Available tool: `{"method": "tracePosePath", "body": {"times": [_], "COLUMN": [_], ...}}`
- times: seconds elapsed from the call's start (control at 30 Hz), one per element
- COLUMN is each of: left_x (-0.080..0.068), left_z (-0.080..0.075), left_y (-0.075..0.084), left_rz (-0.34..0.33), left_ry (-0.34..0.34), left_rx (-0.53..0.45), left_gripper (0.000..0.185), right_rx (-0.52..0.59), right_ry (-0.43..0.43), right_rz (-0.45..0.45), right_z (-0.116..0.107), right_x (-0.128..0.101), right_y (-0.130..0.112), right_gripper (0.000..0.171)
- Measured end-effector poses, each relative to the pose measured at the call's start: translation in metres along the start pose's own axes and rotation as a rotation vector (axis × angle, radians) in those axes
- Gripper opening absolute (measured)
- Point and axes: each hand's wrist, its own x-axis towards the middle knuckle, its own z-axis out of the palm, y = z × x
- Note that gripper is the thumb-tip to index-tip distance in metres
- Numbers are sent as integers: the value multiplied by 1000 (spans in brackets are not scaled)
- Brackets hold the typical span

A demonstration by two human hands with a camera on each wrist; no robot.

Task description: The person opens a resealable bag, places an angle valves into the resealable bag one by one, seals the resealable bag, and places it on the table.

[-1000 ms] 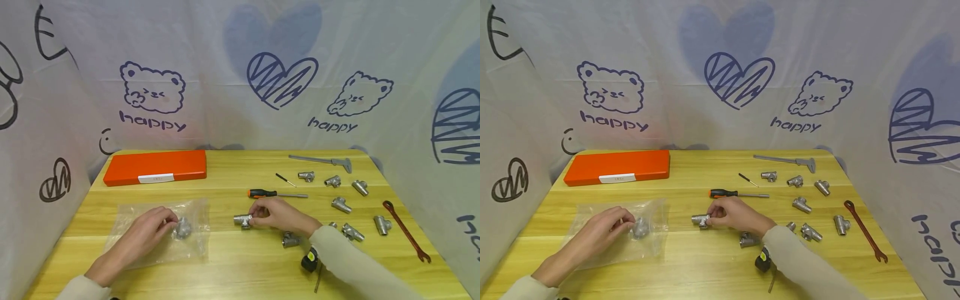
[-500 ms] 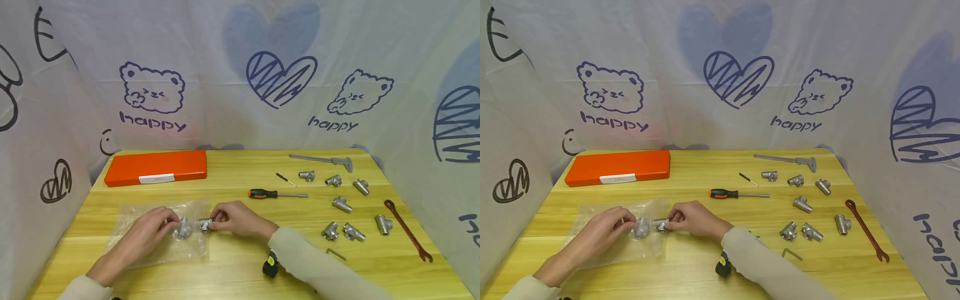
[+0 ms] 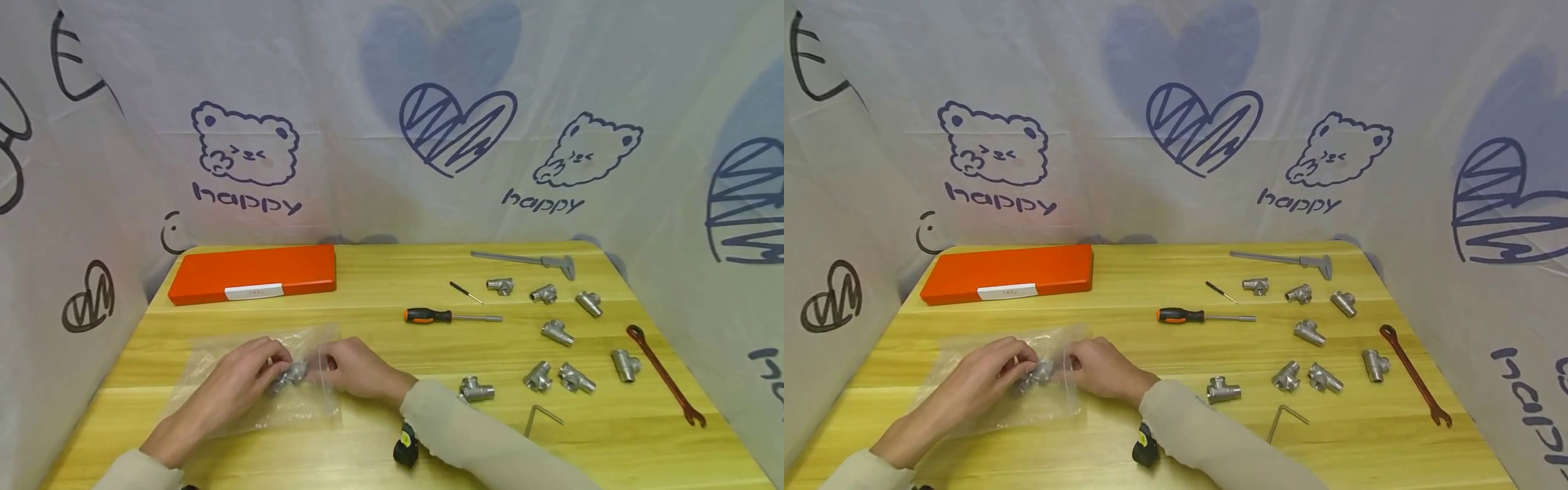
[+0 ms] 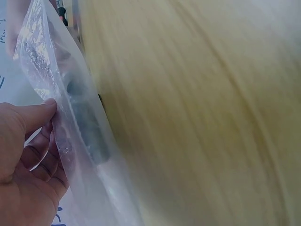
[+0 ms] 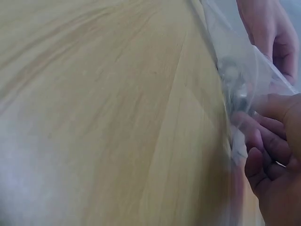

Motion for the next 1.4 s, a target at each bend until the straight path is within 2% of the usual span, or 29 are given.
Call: {"method": "tracePosePath", "body": {"times": [0.1, 0.23, 0.33, 0.57, 0.7, 0.9, 1.13, 1.3, 1.4], "left_x": [-1, -2, -3, -4, -3, -1, -2, -2, -2], "left_z": [-1, -2, -1, -2, -4, -5, -6, -6, -7], "left_y": [0, -1, -1, -3, -4, -4, -4, -5, -5], "left_rz": [-5, -30, -48, -60, -58, -62, -74, -72, -77], "left_ry": [-3, -17, -28, -34, -28, -38, -38, -40, -42], "left_rx": [4, 5, 3, -5, -8, -9, -13, -14, -17], "left_gripper": [9, 11, 11, 8, 9, 9, 9, 9, 9], "right_rx": [31, 79, 93, 49, 15, 28, 54, 47, 69], "right_ry": [3, 2, -7, -30, -41, -104, -143, -174, -159], "right_rz": [12, 47, 66, 136, 169, 143, 92, 121, 150], "right_z": [-5, -27, -53, -109, -130, -146, -149, -148, -143], "right_x": [-5, -24, -45, -103, -137, -175, -181, -173, -163], "right_y": [3, 16, 32, 69, 89, 109, 112, 108, 104], "right_gripper": [27, 23, 26, 26, 25, 19, 11, 12, 14]}}
